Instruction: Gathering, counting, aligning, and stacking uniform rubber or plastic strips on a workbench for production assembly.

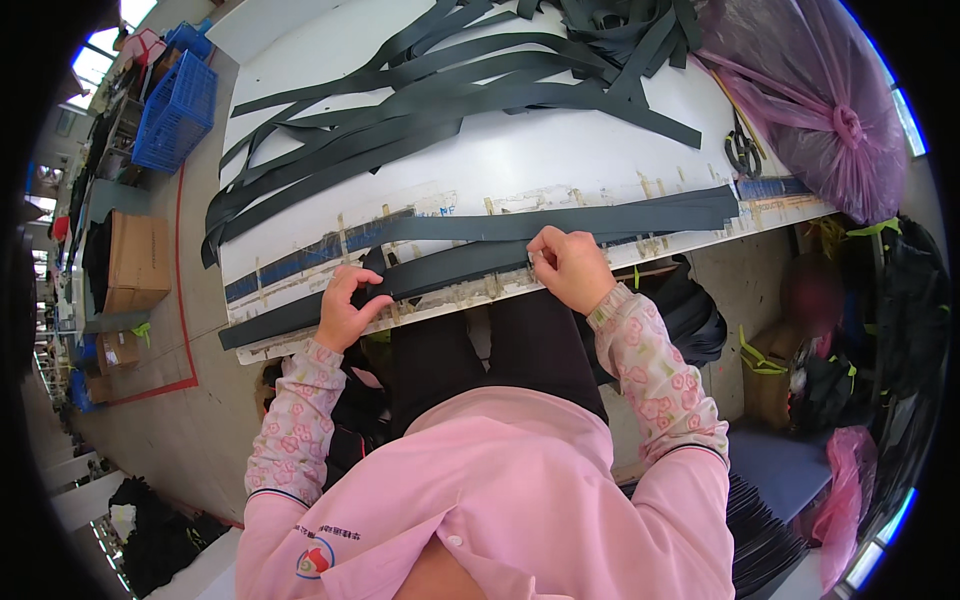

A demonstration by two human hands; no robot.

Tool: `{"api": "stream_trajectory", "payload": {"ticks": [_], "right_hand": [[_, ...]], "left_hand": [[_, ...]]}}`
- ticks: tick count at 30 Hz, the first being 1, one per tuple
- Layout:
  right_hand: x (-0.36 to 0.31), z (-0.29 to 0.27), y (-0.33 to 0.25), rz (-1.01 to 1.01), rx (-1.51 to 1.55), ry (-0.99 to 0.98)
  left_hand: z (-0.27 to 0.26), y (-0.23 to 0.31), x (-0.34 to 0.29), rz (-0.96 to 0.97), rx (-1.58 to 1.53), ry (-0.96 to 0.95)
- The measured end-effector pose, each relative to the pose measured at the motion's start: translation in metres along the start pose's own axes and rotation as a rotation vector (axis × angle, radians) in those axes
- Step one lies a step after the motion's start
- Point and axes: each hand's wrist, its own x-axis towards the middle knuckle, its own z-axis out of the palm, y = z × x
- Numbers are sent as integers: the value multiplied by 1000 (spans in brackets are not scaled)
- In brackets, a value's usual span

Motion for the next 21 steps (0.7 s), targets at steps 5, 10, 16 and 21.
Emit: {"api": "stream_trajectory", "payload": {"ticks": [5,10,16,21], "right_hand": [[-3,9,10,-158,-233,103],[-1,-4,-2,66,136,10],[-1,30,-45,77,388,-383],[32,70,-69,-67,66,-56]], "left_hand": [[2,2,1,4,-3,21],[-1,1,0,18,3,20],[0,-4,-5,35,-3,56],[16,-15,-7,-1,-144,228]]}}
